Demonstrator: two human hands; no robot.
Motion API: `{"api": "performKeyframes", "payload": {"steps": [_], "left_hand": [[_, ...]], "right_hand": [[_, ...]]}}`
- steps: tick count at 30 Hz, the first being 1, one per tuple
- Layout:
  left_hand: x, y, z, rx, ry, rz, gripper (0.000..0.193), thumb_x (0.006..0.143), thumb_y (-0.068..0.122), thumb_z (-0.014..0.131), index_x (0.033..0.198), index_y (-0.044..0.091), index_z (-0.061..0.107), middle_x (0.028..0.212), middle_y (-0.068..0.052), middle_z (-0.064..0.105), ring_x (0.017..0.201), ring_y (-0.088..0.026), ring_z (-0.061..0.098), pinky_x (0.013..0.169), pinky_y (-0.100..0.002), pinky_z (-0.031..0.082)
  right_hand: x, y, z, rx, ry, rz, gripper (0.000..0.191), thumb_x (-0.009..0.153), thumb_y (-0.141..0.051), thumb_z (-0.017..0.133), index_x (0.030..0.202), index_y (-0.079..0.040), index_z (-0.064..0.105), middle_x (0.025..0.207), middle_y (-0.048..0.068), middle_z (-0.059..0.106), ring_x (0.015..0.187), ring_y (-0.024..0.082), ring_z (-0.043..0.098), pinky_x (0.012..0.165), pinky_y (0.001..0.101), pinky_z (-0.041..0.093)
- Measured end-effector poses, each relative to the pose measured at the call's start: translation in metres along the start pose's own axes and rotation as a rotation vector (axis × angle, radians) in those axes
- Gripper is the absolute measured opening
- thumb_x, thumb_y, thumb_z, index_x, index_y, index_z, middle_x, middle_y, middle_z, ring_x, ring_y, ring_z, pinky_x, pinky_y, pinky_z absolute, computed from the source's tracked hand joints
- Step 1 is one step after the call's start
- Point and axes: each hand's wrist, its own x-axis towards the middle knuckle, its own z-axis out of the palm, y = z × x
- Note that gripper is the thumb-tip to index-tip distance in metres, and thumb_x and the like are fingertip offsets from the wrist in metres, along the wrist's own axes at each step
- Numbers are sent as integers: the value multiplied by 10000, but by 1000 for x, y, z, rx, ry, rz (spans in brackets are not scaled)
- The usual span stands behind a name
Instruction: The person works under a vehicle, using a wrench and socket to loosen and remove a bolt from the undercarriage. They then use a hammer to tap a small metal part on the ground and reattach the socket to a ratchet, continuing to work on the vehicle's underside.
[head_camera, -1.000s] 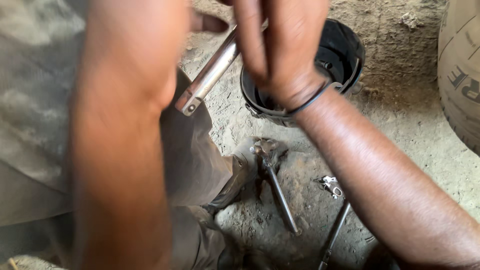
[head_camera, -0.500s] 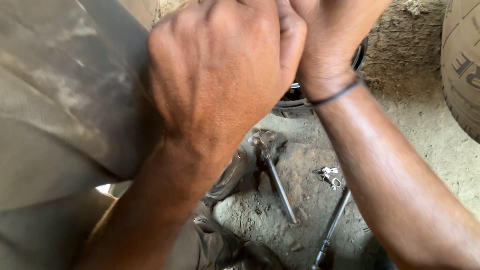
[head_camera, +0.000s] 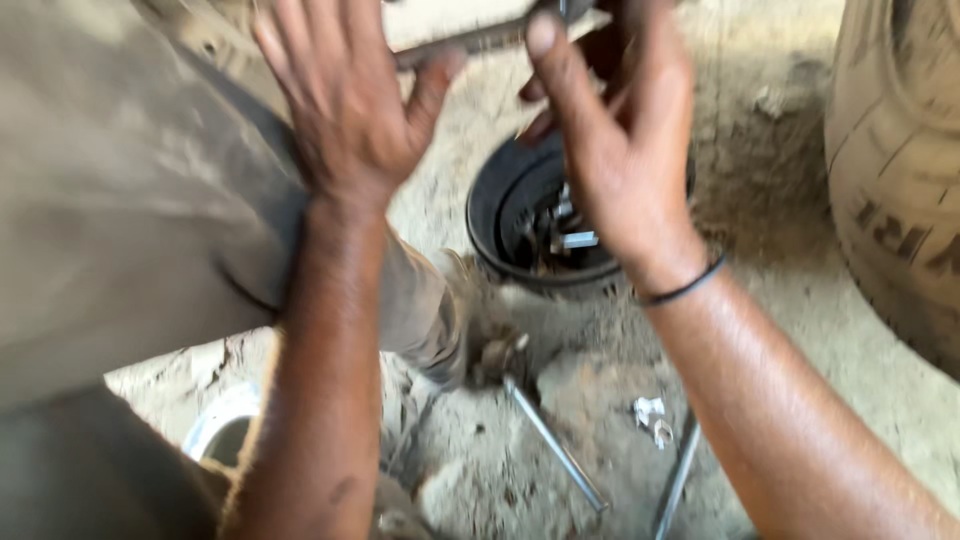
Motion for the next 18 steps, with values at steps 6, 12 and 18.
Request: {"api": "performKeyframes", "payload": {"steps": [6, 12, 18], "left_hand": [[-2, 45, 20, -406, -162, -392, 786, 1133, 678, 158, 1564, 88, 447, 1631, -197, 389, 1463, -402, 431, 1165, -603, 365], [11, 53, 45, -863, -158, -456, 766, 1185, 597, 159, 1620, -12, 319, 1658, -320, 217, 1435, -418, 402, 1154, -564, 343], [21, 25, 10, -397, -455, -385, 722, 1073, 635, 237, 957, 57, 653, 990, -141, 601, 981, -315, 547, 886, -498, 445]], "right_hand": [[6, 0, 17, 149, 79, 81, 342, 1162, -228, 543, 1385, 15, 457, 1313, 149, 665, 1081, 182, 731, 745, 295, 700], [9, 11, 26, -47, 208, 29, 307, 1160, -207, 510, 1366, 21, 496, 1292, 178, 706, 1090, 205, 762, 783, 297, 721], [0, 13, 19, 59, 200, 119, 309, 1146, -221, 504, 1324, 32, 513, 1205, 182, 745, 908, 177, 781, 738, 295, 688]]}}
